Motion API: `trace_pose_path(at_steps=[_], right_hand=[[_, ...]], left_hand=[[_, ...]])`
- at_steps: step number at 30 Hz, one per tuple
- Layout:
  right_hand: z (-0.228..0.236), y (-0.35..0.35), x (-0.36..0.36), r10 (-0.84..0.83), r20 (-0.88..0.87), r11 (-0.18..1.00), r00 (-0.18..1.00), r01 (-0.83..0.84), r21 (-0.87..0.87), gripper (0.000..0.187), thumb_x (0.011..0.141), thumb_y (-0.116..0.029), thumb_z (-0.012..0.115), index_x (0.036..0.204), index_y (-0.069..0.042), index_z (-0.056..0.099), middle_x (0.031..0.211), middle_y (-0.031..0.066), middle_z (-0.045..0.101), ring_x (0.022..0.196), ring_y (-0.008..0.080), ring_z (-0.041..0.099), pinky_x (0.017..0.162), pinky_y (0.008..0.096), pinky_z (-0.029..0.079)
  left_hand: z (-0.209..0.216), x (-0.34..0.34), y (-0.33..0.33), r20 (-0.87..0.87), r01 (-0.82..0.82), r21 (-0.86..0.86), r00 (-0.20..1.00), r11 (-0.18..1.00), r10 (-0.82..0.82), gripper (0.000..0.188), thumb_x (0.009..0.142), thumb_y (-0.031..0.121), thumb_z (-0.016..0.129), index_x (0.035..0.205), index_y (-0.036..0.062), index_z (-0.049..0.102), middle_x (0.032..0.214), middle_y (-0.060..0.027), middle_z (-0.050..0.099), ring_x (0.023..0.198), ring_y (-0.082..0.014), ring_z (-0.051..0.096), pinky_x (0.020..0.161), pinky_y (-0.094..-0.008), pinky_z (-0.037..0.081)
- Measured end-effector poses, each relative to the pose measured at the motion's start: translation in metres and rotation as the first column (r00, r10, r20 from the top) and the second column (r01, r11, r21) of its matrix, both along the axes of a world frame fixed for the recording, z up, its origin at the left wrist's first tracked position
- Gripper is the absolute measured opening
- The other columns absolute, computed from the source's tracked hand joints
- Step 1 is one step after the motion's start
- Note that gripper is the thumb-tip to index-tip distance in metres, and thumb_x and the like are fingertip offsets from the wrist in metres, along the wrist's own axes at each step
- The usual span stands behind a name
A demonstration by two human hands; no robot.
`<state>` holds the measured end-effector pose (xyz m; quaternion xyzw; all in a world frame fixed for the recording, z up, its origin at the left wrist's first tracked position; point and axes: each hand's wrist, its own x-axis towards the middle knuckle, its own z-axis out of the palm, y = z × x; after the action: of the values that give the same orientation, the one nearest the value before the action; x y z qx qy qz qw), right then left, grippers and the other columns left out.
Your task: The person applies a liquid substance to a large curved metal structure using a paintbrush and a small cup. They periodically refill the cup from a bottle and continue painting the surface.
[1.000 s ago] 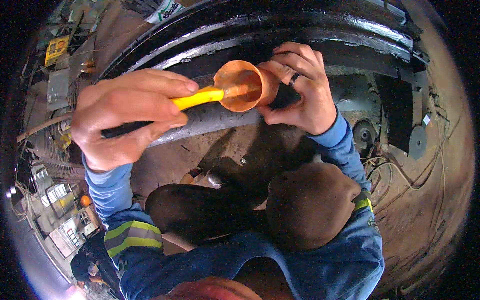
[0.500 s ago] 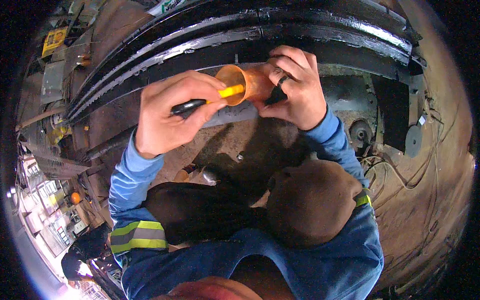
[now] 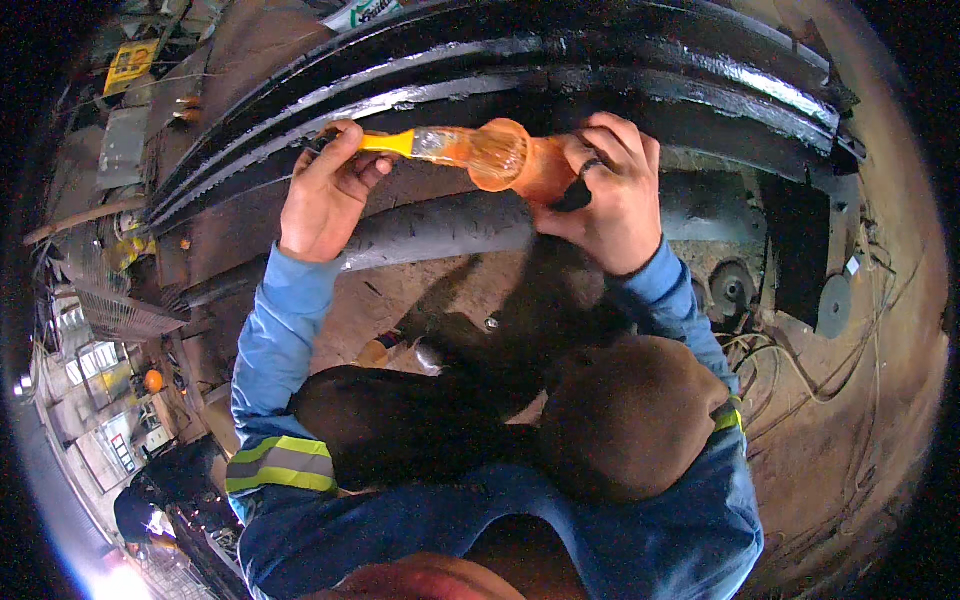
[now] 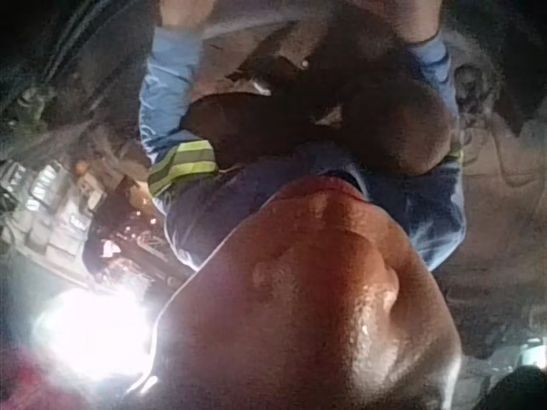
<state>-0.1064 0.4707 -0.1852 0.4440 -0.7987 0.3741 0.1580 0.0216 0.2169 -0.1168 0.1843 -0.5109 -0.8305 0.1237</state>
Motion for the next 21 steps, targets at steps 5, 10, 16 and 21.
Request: trace_pose_path(at_steps=[5,10,16,21], right_hand=[[-0.005,0.001,0.0,-0.035,0.059,0.999,0.998,0.034,0.018,0.06,0.046,-0.024,0.082,0.102,-0.009,0.068,0.099,0.007,0.063,0.108,0.0281,0.053,0.089,0.0403,0.04],[-0.004,0.002,0.0,-0.022,0.065,0.999,0.998,0.025,-0.047,0.058,0.046,-0.021,0.082,0.1,-0.008,0.068,0.097,0.007,0.063,0.106,0.028,0.055,0.089,0.0396,0.04],[-0.004,0.0,0.002,0.012,0.079,0.998,0.997,-0.007,-0.065,0.057,0.046,-0.02,0.082,0.1,-0.007,0.068,0.099,0.0064,0.064,0.106,0.0278,0.055,0.089,0.0399,0.04],[-0.008,0.007,-0.001,-0.003,0.089,0.998,0.996,0.008,-0.06,0.059,0.048,-0.021,0.083,0.102,-0.007,0.067,0.102,0.0069,0.064,0.108,0.029,0.054,0.091,0.0406,0.04]], left_hand=[[0.008,-0.001,-0.027,-0.07,-0.114,0.086,0.99,0.99,0.12,0.011,0.09,0.011,0.062,0.097,0.0025,0.063,0.098,-0.0131,0.066,0.087,-0.0255,0.066,0.072,-0.0329,0.056],[0.032,-0.008,-0.064,-0.237,-0.25,-0.106,0.946,0.962,0.22,0.008,0.09,0.009,0.062,0.094,0.0024,0.063,0.097,-0.0133,0.065,0.088,-0.0274,0.066,0.079,-0.0373,0.056],[-0.007,-0.011,-0.063,-0.138,-0.405,-0.364,0.914,0.839,0.381,0.016,0.086,-0.002,0.065,0.099,-0.0055,0.057,0.092,-0.017,0.063,0.083,-0.0251,0.067,0.075,-0.0381,0.06],[0.021,0.014,-0.063,-0.265,-0.49,-0.751,0.838,0.442,0.478,0.017,0.086,-0.001,0.066,0.098,-0.0073,0.056,0.089,-0.0168,0.063,0.079,-0.0237,0.067,0.071,-0.0328,0.061]])
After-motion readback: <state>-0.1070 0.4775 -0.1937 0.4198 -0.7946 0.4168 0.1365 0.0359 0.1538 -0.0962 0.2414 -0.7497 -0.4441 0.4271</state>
